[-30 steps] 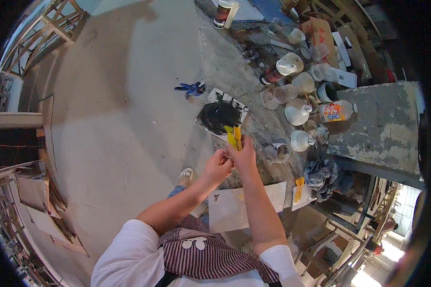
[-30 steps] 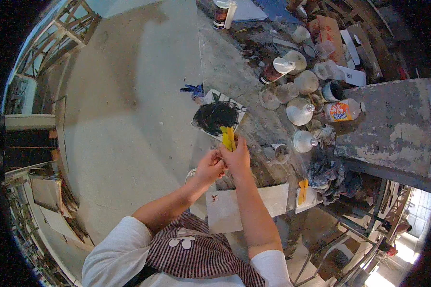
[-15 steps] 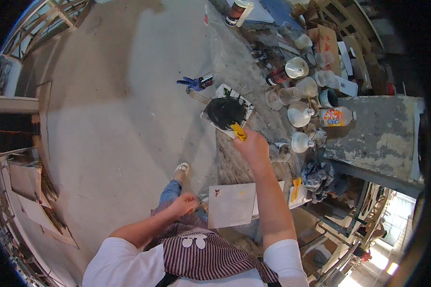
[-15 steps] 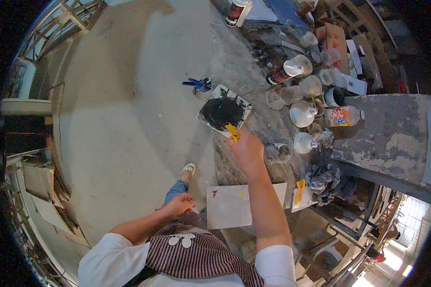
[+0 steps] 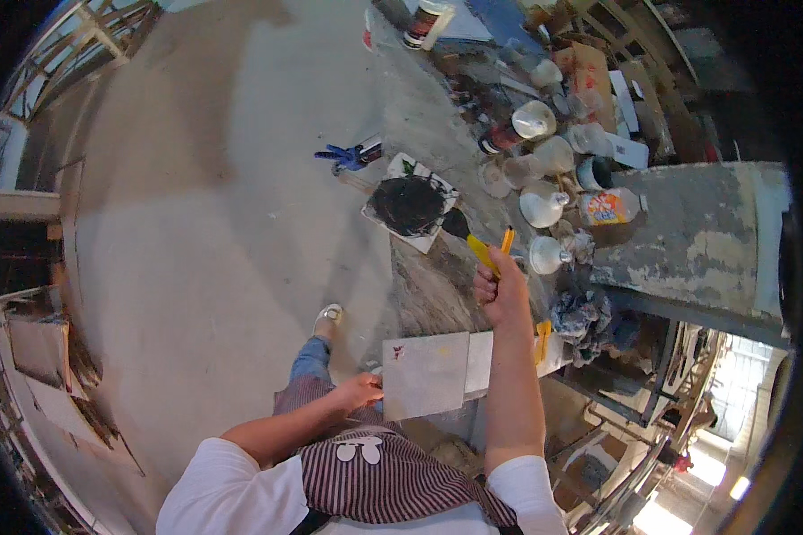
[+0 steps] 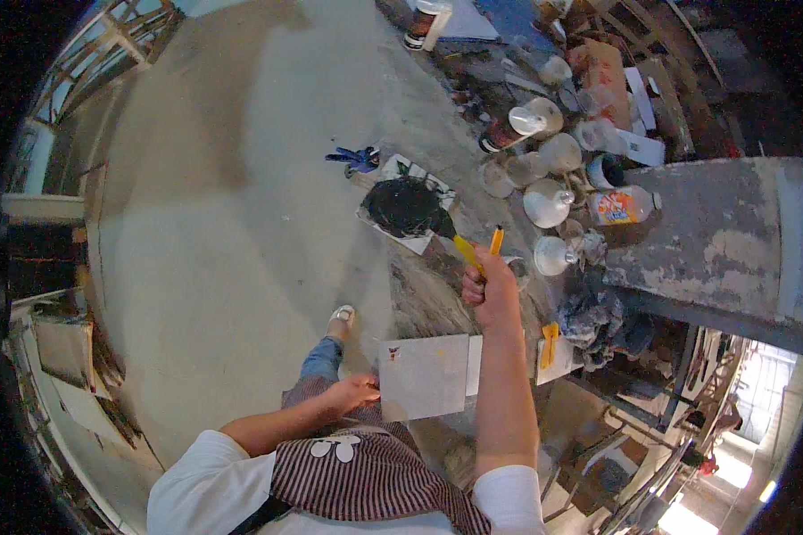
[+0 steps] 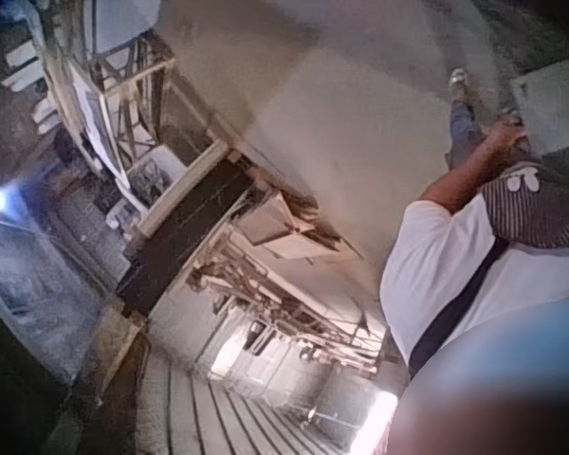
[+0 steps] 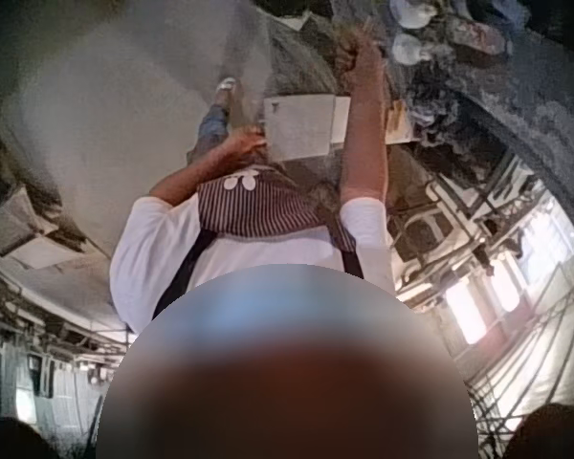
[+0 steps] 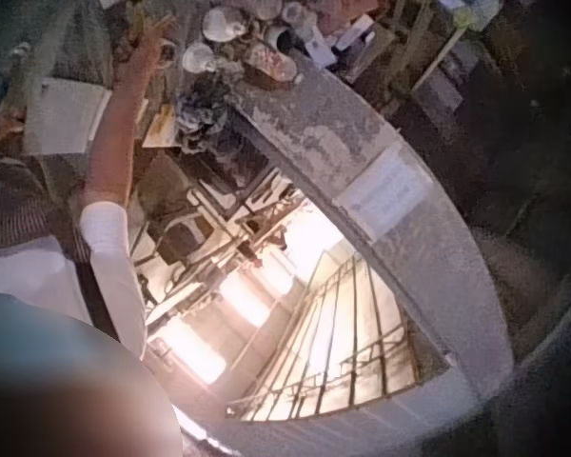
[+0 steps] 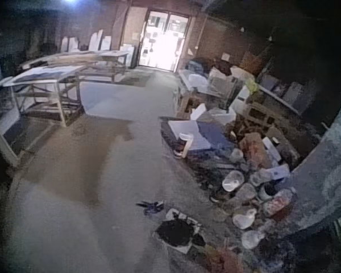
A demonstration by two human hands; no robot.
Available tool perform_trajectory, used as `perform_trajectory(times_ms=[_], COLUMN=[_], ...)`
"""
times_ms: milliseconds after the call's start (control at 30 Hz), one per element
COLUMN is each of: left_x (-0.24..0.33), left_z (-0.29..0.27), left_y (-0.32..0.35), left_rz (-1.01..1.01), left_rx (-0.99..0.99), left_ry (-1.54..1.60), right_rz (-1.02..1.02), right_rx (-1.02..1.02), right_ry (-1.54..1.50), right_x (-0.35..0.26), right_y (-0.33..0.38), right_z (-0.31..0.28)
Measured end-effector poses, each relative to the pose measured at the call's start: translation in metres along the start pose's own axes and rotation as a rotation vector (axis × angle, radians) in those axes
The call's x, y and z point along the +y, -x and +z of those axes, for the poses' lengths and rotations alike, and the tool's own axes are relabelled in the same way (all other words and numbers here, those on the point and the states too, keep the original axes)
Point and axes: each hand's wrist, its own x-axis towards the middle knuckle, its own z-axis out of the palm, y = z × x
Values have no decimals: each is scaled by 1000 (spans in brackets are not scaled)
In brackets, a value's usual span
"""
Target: The person scoops dark adhesive from a bucket onto a small white board, then uses a yellow notched trowel to spread the adhesive onto several square tiles. The tiles are handled one at a time, coated, and placed on a white table.
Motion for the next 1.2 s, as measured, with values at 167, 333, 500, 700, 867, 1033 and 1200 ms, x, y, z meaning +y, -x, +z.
perform_trajectory(times_ms=[167, 333, 500, 700, 867, 1033, 1200], left_x=[-24, 4, -10, -31, -54, -72, -97], left_z=[-1, 6, 4, 18, 31, 54, 53], left_y=[-19, 2, -3, 2, 8, 17, 11], left_rz=[-12, -22, -20, -54, -69, -24, 60], left_rx=[-18, -18, -15, 99, 85, 189, 242], left_ry=[73, 14, 158, 184, 142, 232, 311], right_rz=[145, -39, 114, -172, -443, -449, -513], right_rx=[-228, -288, -109, -2, -73, -113, -68], right_ry=[-472, -379, 127, 915, 1084, 1107, 1140], right_x=[14, 42, 103, 195, 211, 236, 254], right_y=[40, 96, 163, 201, 202, 222, 223], right_z=[-29, -57, -121, -136, -122, -143, -159])
